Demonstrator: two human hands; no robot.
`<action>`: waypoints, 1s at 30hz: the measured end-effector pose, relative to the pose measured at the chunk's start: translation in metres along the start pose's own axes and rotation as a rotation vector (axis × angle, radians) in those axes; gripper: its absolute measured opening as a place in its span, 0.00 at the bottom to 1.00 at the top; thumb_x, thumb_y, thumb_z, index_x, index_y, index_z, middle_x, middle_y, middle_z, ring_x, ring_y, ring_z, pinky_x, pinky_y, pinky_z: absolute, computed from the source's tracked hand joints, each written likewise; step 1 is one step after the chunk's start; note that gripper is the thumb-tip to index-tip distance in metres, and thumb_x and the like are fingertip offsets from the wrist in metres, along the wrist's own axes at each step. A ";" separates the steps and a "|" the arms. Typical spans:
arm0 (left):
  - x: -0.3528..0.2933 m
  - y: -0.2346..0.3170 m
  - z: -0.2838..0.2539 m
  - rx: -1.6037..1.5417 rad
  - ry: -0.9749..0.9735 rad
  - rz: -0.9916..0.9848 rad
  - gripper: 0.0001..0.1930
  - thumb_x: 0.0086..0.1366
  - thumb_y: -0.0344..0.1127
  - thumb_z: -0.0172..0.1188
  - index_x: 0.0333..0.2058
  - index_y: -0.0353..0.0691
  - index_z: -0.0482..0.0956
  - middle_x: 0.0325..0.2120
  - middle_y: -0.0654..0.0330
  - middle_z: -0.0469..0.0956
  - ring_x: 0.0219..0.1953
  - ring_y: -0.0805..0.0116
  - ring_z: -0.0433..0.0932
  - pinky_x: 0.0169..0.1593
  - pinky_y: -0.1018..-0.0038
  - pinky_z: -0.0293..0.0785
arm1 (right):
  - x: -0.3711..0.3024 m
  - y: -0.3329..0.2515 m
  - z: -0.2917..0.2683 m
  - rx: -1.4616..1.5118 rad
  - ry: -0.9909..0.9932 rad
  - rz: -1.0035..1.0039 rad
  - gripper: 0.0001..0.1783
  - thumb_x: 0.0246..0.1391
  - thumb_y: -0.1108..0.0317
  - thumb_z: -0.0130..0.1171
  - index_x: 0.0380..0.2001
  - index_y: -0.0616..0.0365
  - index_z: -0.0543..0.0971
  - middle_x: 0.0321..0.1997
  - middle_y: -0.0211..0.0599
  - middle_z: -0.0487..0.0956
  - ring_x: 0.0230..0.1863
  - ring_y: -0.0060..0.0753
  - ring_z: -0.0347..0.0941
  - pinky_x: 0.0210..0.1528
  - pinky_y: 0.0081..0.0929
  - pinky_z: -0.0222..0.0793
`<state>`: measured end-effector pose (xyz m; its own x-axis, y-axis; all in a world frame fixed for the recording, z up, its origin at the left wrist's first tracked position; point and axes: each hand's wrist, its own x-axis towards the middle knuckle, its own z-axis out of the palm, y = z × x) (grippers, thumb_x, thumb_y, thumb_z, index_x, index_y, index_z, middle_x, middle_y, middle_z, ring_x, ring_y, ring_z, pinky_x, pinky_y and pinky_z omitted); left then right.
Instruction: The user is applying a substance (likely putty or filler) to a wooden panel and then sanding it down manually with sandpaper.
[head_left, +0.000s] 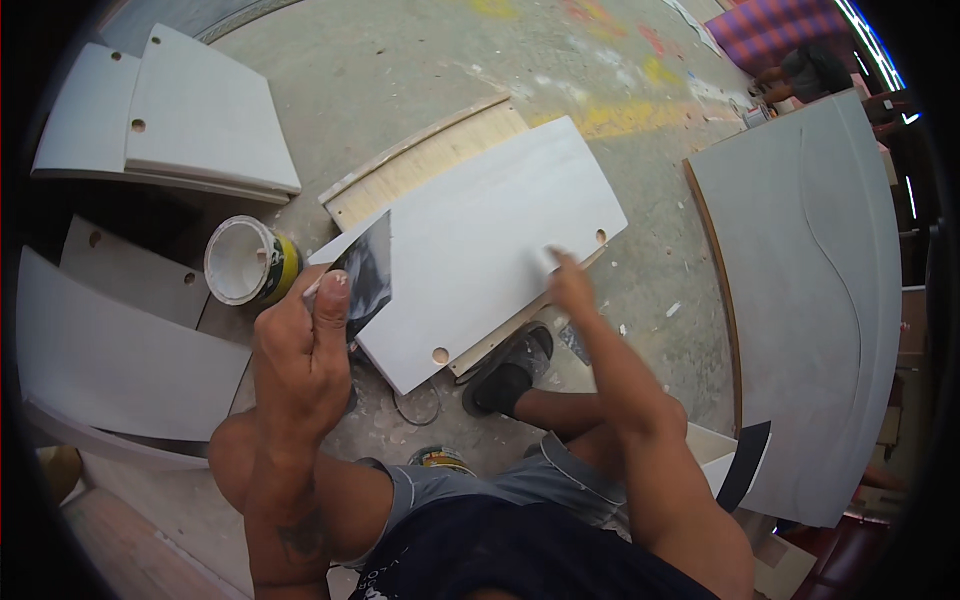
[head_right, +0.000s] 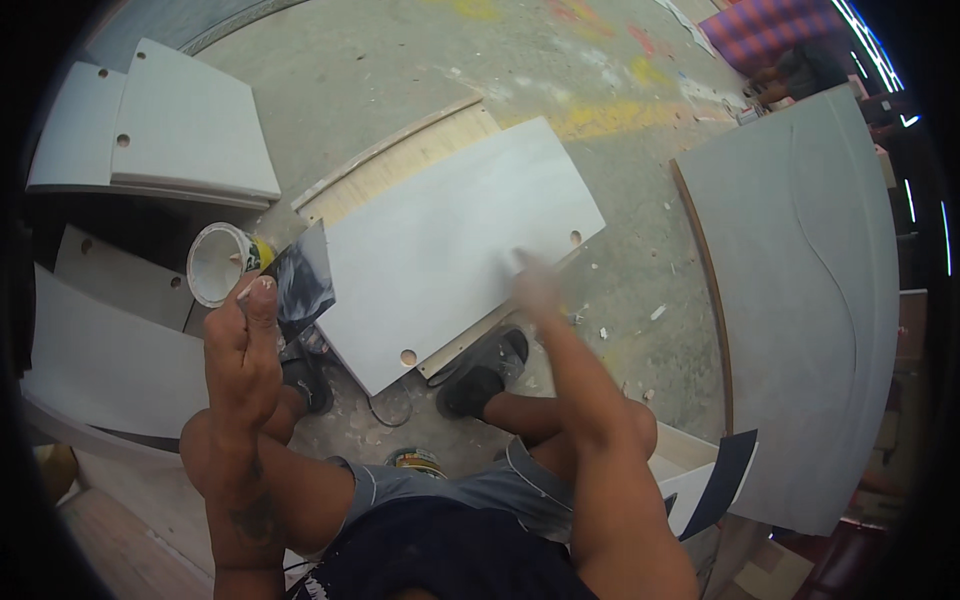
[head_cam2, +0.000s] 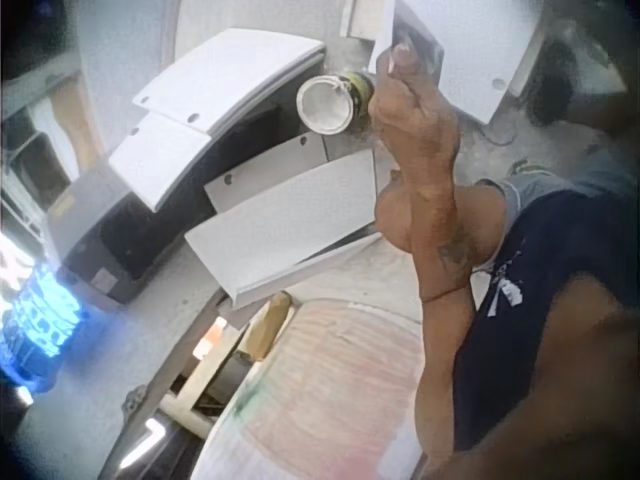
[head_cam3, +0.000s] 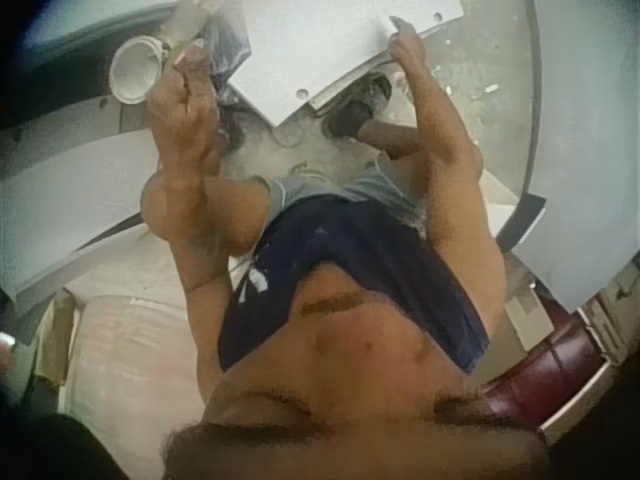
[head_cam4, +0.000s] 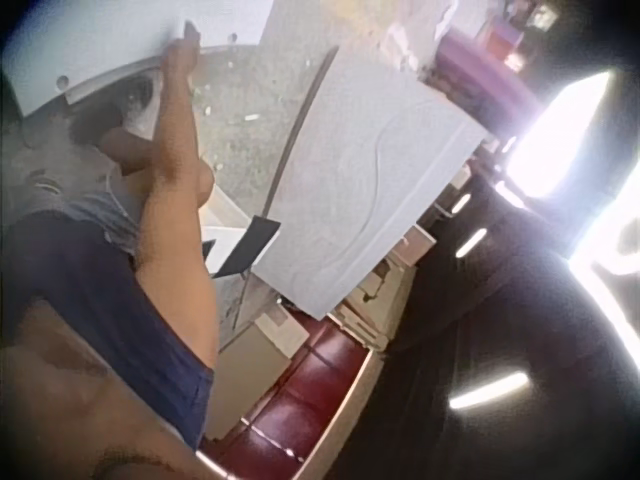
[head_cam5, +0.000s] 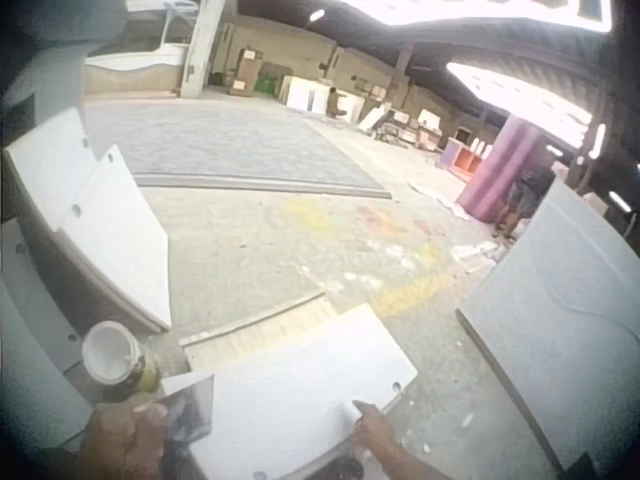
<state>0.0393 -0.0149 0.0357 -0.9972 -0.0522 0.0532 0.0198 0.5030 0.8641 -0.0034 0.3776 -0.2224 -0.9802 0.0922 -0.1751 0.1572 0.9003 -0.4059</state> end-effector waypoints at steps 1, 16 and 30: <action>0.000 0.000 -0.002 0.005 0.000 -0.006 0.23 0.77 0.47 0.45 0.37 0.29 0.77 0.16 0.49 0.71 0.17 0.61 0.67 0.25 0.65 0.64 | 0.017 0.015 -0.013 0.015 0.044 0.048 0.29 0.53 0.73 0.49 0.60 0.51 0.73 0.57 0.50 0.75 0.58 0.55 0.72 0.58 0.44 0.69; -0.015 -0.007 -0.030 -0.197 0.090 0.000 0.22 0.76 0.46 0.48 0.35 0.29 0.76 0.15 0.56 0.67 0.19 0.69 0.63 0.25 0.69 0.62 | -0.067 -0.179 0.081 -0.135 -0.096 0.029 0.27 0.53 0.70 0.51 0.59 0.45 0.73 0.51 0.41 0.75 0.48 0.50 0.74 0.51 0.46 0.73; -0.028 -0.011 -0.051 -0.286 0.237 0.073 0.23 0.76 0.48 0.49 0.38 0.28 0.78 0.15 0.57 0.67 0.20 0.72 0.63 0.26 0.70 0.64 | -0.058 -0.135 0.050 -0.055 0.025 0.112 0.28 0.57 0.72 0.45 0.63 0.49 0.69 0.58 0.47 0.74 0.57 0.52 0.72 0.59 0.44 0.68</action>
<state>0.0703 -0.0627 0.0506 -0.9489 -0.2396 0.2053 0.1431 0.2532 0.9568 0.0386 0.2290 -0.2023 -0.9597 0.2037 -0.1938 0.2599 0.9056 -0.3351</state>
